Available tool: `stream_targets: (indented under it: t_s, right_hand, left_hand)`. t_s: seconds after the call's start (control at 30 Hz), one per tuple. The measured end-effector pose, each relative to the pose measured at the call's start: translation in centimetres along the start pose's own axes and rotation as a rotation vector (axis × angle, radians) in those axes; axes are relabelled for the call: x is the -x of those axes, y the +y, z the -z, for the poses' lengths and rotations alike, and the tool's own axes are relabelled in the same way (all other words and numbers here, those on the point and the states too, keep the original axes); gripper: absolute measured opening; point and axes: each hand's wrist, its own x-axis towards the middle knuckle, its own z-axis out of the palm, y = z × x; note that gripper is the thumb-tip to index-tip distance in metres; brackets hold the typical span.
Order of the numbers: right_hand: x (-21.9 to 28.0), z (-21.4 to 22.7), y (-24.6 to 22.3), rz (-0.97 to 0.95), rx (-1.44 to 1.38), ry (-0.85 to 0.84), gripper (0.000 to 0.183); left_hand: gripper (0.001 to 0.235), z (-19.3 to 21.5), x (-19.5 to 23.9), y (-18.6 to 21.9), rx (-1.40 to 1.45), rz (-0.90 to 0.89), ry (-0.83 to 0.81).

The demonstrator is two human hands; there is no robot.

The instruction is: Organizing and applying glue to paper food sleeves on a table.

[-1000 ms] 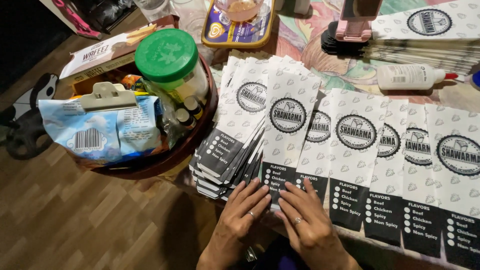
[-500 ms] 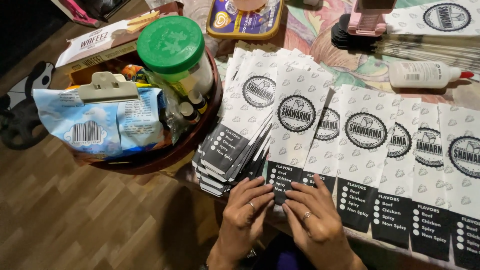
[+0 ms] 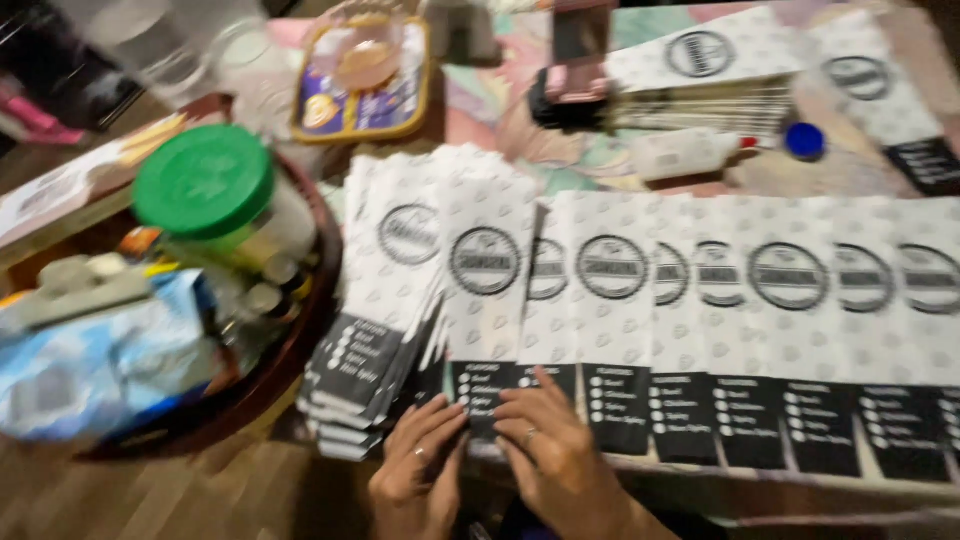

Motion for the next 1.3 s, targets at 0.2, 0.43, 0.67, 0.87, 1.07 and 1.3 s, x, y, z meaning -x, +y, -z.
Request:
stream_targets:
  t_s: [0.2,0.43,0.67,0.87,1.07,1.3]
  right_hand:
    - [0.0,0.4,0.1,-0.011,-0.064,-0.035,0.015]
    - [-2.8,8.6,2.3,-0.077,-0.336,-0.067,0.022]
    - [-11.3,18.9,14.6,-0.396,0.208,-0.050,0.014]
    - [-14.3,20.1,28.9,-0.373,0.484,-0.285,0.051]
    - [-19.8,20.4,21.0,-0.686,0.652,-0.575,0.068]
    - [-15.8,23.3,25.5,-0.269,0.824,-0.213,0.061]
  left_hand:
    - [0.045,-0.2,6.8,-15.2,-0.126,-0.242,-0.477]
    - [0.017,-6.9,9.0,-14.0,-0.543,-0.428,0.262]
    - [0.031,-8.4,8.1,-14.7,-0.658,-0.675,0.076]
    - [0.032,-5.9,1.5,0.0,-0.281,-0.335,0.036]
    - [0.031,-3.1,-0.2,1.6,-0.284,-0.240,0.038]
    - [0.032,-3.3,-1.2,2.8,-0.308,-0.177,0.169]
